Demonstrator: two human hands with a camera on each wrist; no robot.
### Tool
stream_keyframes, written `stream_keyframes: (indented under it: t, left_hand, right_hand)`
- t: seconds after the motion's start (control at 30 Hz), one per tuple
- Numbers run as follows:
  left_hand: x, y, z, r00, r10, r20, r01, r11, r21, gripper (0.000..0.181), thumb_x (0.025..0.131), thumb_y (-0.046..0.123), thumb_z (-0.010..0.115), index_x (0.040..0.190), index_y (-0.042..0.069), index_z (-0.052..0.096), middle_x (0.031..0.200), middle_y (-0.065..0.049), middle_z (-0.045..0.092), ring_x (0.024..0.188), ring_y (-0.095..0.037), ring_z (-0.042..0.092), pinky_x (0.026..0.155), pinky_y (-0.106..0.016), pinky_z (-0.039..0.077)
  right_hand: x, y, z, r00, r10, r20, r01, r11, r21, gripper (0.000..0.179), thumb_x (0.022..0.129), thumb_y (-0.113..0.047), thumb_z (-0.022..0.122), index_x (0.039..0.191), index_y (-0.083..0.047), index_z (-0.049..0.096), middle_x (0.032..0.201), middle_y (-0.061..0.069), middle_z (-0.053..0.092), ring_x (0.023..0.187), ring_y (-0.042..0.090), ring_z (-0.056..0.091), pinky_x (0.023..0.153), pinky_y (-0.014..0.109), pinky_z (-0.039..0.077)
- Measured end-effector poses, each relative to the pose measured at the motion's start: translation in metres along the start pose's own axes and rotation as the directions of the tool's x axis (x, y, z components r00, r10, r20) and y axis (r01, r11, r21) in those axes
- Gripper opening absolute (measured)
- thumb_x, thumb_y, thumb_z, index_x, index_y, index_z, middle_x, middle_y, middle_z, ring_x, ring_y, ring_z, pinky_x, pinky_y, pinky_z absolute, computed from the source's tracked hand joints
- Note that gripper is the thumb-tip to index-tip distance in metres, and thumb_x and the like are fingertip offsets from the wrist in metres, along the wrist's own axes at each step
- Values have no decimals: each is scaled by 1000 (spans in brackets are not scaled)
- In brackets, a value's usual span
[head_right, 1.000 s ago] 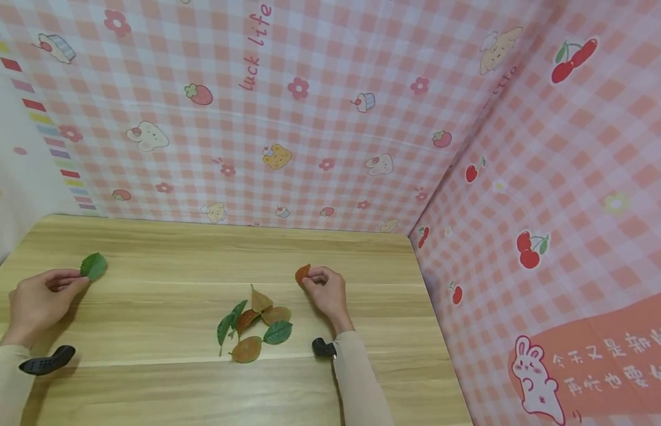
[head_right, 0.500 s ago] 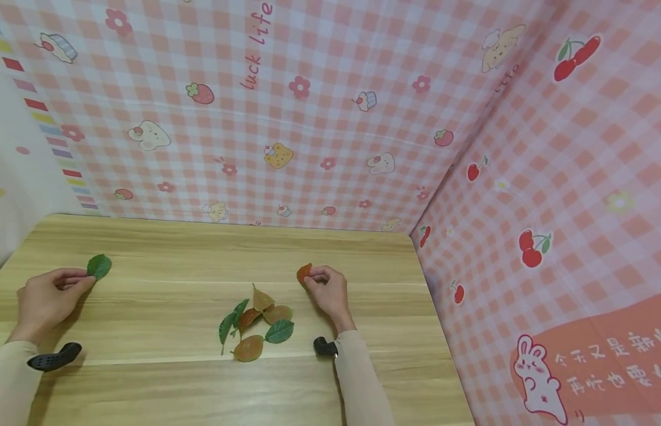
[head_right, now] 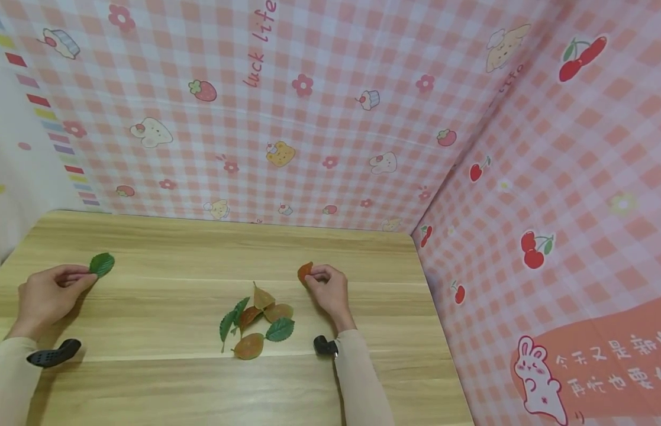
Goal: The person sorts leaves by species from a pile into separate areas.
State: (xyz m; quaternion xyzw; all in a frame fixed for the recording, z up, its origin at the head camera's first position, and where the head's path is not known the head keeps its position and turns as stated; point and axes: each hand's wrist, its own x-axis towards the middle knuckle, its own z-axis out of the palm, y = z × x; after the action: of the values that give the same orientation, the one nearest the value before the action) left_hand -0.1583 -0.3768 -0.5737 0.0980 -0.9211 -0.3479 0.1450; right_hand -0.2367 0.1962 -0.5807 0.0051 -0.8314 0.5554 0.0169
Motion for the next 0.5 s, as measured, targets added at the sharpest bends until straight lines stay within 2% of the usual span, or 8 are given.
stream_keyframes:
  t: [0.07, 0.2, 0.27, 0.37, 0.43, 0.5]
  left_hand:
    - [0, 0, 0, 1000, -7, 7, 7, 1000, -3, 33, 107, 23, 80, 122, -7, 79, 84, 38, 62, 72, 30, 45, 68, -8, 41]
    - [-1, 2, 0, 1000, -27, 13, 27, 1000, 1, 34, 107, 22, 80, 124, -8, 78, 85, 16, 78, 72, 30, 45, 67, -7, 41]
    - [-2, 2, 0, 999, -31, 13, 31, 1000, 3, 34, 107, 22, 80, 124, -8, 78, 86, 15, 78, 72, 30, 44, 67, -6, 41]
    - [-2, 3, 0, 999, -29, 14, 29, 1000, -3, 34, 107, 22, 80, 124, -8, 78, 85, 25, 73, 73, 31, 45, 67, -6, 41]
    - [-1, 3, -1, 999, -31, 20, 31, 999, -10, 35, 107, 22, 79, 124, -8, 78, 85, 27, 71, 73, 30, 46, 67, -4, 42]
    - [-2, 3, -2, 999, -34, 28, 35, 999, -14, 36, 107, 24, 79, 124, -7, 78, 86, 18, 76, 73, 29, 46, 66, -5, 42]
  right_hand:
    - [0, 0, 0, 1000, -1, 0, 1, 1000, 4, 10, 100, -9, 84, 109, -4, 82, 106, 17, 84, 89, 7, 70, 84, 21, 54]
    - [0, -1, 0, 1000, 4, 3, -4, 1000, 14, 11, 101, -10, 84, 110, -4, 82, 106, 18, 84, 89, 8, 70, 83, 21, 54]
    - [0, -1, 0, 1000, 8, 2, -8, 1000, 15, 11, 101, -10, 84, 110, -4, 82, 107, 17, 84, 89, 7, 70, 83, 21, 55]
    - [0, -1, 0, 1000, 15, -1, -15, 1000, 14, 11, 101, -11, 85, 110, -5, 82, 107, 17, 84, 90, 8, 70, 84, 21, 55]
    - [0, -1, 0, 1000, 15, -1, -15, 1000, 17, 11, 101, -11, 85, 110, -5, 82, 108, 17, 84, 91, 7, 70, 84, 21, 55]
    - [0, 0, 0, 1000, 16, 1, -16, 1000, 24, 11, 101, -11, 85, 110, -5, 82, 108, 17, 84, 92, 8, 70, 84, 21, 55]
